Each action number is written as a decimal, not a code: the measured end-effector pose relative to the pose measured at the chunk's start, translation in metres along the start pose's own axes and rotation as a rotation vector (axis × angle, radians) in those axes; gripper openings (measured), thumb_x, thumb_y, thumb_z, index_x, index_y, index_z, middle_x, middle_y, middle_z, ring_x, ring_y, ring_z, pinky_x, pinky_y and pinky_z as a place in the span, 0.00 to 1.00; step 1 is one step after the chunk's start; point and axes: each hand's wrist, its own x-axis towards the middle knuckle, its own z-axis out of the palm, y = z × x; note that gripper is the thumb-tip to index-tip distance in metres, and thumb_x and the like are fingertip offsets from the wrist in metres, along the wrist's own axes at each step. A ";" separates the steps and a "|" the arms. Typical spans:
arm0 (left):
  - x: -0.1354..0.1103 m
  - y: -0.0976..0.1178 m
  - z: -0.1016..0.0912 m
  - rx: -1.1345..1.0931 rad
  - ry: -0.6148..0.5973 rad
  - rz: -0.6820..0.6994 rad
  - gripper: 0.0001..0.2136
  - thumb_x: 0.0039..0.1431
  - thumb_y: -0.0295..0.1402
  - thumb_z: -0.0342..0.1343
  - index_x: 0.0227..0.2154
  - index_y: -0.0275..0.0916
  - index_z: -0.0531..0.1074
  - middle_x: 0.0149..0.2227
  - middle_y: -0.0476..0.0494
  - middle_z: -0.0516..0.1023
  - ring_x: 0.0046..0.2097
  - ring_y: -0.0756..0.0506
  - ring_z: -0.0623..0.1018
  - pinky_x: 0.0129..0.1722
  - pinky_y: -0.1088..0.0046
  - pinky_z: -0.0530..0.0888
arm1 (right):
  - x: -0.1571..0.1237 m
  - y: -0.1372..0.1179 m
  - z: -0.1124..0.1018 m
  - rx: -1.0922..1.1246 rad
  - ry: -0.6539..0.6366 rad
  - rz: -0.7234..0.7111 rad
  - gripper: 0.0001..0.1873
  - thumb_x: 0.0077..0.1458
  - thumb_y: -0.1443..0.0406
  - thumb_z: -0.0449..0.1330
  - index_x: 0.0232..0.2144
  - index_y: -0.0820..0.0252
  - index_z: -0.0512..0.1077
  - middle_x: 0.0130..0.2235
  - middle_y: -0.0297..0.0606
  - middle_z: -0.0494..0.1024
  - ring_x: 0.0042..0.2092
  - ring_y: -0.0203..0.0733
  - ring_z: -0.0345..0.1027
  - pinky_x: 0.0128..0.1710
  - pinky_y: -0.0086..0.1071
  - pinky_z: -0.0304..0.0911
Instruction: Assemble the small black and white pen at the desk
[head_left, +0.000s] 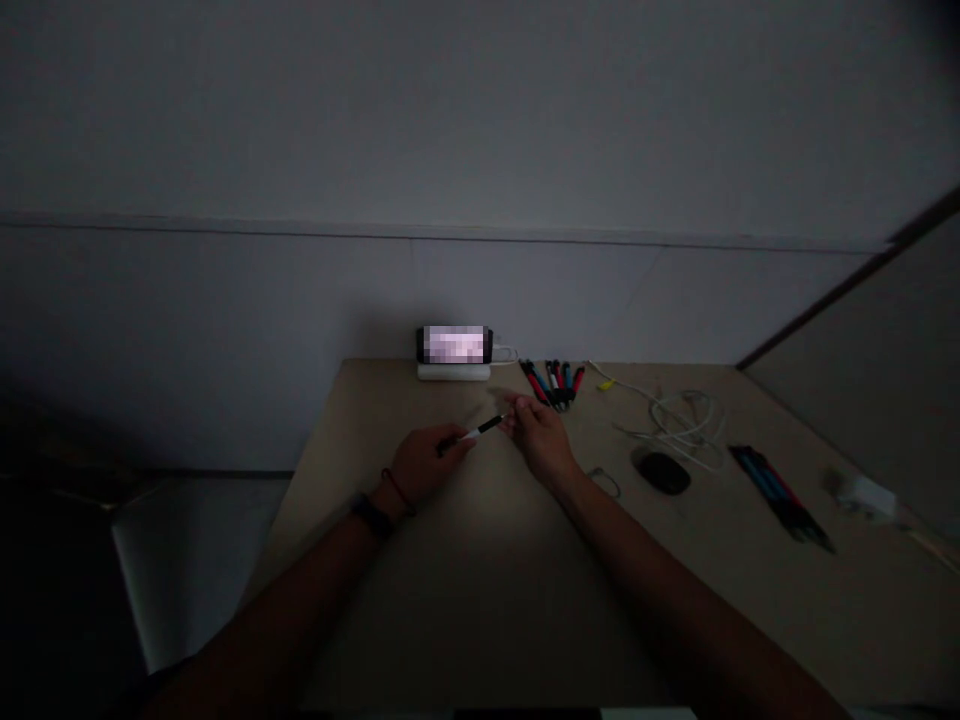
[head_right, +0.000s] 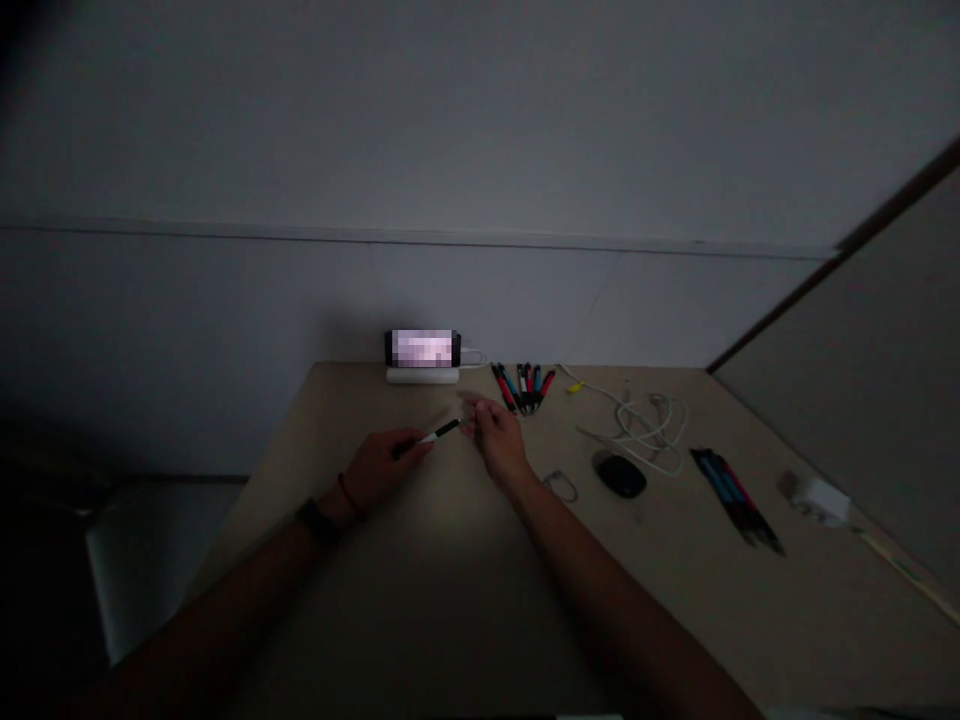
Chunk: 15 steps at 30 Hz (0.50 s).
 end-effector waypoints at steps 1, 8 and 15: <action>0.000 0.001 0.000 0.000 0.001 -0.003 0.19 0.64 0.49 0.54 0.39 0.39 0.81 0.30 0.47 0.80 0.33 0.47 0.76 0.32 0.73 0.67 | 0.001 0.000 0.001 0.058 0.033 0.017 0.25 0.42 0.45 0.71 0.32 0.58 0.77 0.25 0.30 0.71 0.28 0.35 0.65 0.30 0.32 0.66; 0.002 -0.002 -0.001 0.023 -0.046 -0.008 0.20 0.65 0.48 0.52 0.42 0.39 0.81 0.32 0.46 0.80 0.34 0.46 0.75 0.33 0.73 0.68 | 0.003 0.000 0.003 0.155 0.104 0.029 0.25 0.45 0.49 0.71 0.40 0.57 0.77 0.25 0.27 0.68 0.26 0.32 0.61 0.27 0.28 0.67; 0.004 -0.002 -0.001 0.026 -0.011 0.033 0.20 0.65 0.48 0.52 0.39 0.38 0.81 0.31 0.46 0.81 0.32 0.47 0.76 0.33 0.72 0.68 | 0.002 -0.001 0.004 0.120 0.059 -0.019 0.18 0.51 0.49 0.66 0.37 0.54 0.71 0.23 0.24 0.62 0.23 0.31 0.55 0.21 0.25 0.57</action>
